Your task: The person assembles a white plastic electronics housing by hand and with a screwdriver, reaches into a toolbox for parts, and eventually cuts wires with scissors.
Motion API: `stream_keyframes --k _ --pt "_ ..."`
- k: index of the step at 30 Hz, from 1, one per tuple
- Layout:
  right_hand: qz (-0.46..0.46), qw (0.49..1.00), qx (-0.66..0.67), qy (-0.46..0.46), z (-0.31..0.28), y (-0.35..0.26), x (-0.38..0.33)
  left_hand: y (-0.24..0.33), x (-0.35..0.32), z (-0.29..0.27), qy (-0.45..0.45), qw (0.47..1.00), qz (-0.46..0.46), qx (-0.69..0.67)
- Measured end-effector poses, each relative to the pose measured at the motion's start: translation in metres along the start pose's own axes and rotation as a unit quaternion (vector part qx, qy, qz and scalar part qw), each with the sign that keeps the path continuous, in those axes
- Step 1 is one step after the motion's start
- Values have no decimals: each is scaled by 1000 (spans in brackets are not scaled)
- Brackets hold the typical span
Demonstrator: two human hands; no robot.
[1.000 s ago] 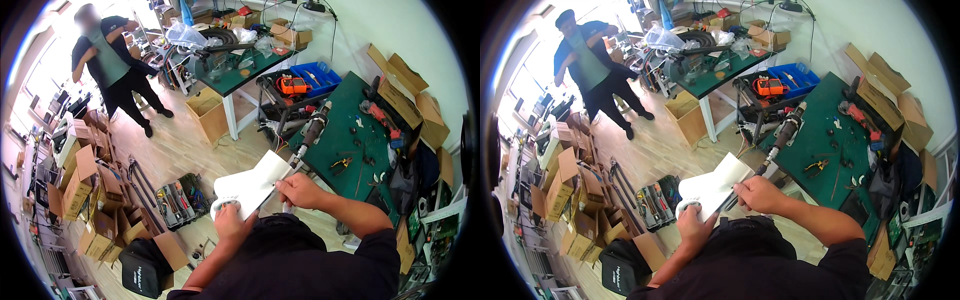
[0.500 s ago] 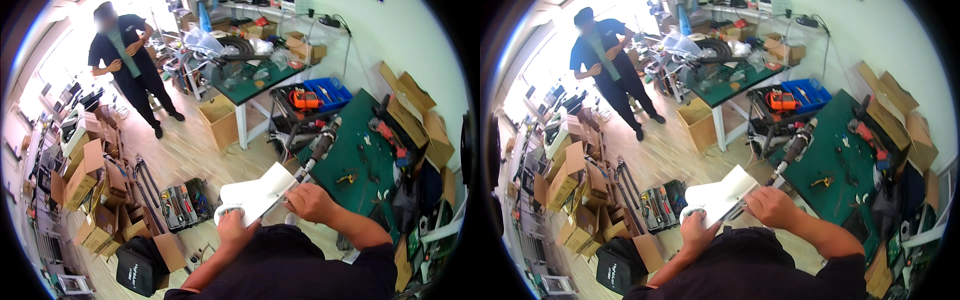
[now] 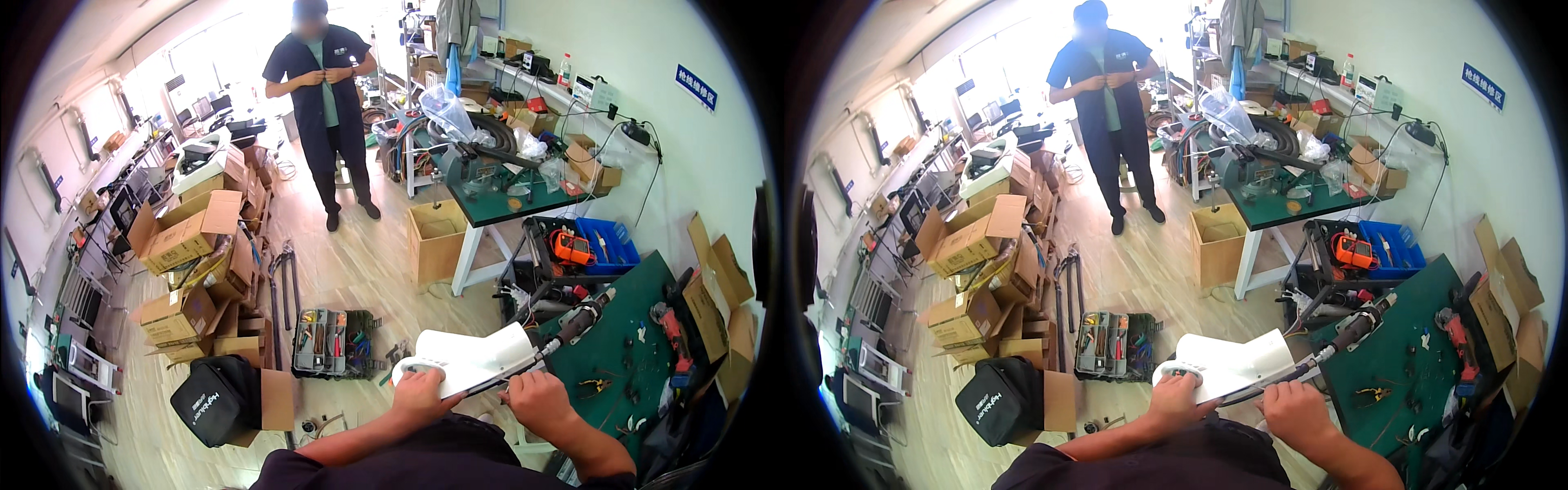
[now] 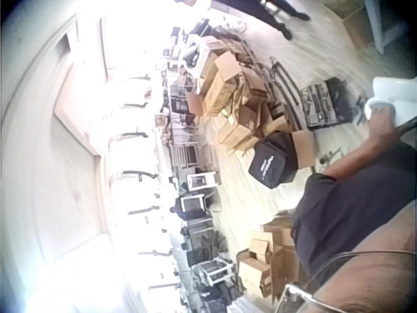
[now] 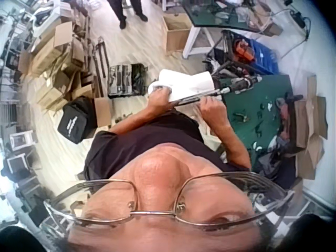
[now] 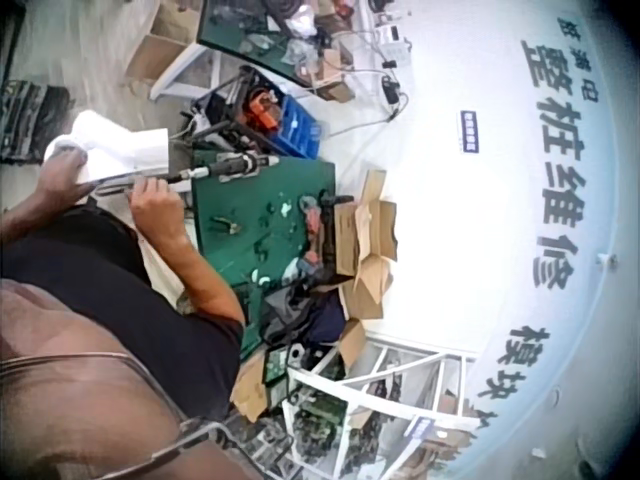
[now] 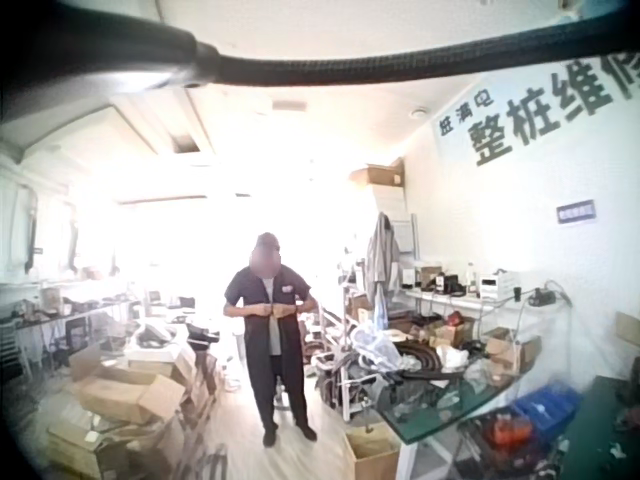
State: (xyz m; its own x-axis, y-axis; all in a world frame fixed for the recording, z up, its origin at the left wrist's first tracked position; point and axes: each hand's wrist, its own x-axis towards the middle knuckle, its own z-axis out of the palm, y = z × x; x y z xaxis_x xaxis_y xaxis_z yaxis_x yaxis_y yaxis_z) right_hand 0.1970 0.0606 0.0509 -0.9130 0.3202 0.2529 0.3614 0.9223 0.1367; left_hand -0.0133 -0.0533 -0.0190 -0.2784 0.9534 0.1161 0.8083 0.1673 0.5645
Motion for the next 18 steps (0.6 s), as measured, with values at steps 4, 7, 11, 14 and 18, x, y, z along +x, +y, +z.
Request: stream_keyframes --k 4,7,11,14,18 --pt "171 932 313 -57 2 12 7 -2 -3 8 32 999 24 -14" --pt "450 599 645 -150 13 8 8 1 -5 5 48 998 26 -20" --pt "259 919 296 -10 16 3 12 -1 -1 2 49 999 17 -7" --pt "225 940 244 83 16 0 14 -2 0 4 52 998 12 -17" --pt "153 952 227 134 14 2 12 -1 -1 2 52 998 8 -24"
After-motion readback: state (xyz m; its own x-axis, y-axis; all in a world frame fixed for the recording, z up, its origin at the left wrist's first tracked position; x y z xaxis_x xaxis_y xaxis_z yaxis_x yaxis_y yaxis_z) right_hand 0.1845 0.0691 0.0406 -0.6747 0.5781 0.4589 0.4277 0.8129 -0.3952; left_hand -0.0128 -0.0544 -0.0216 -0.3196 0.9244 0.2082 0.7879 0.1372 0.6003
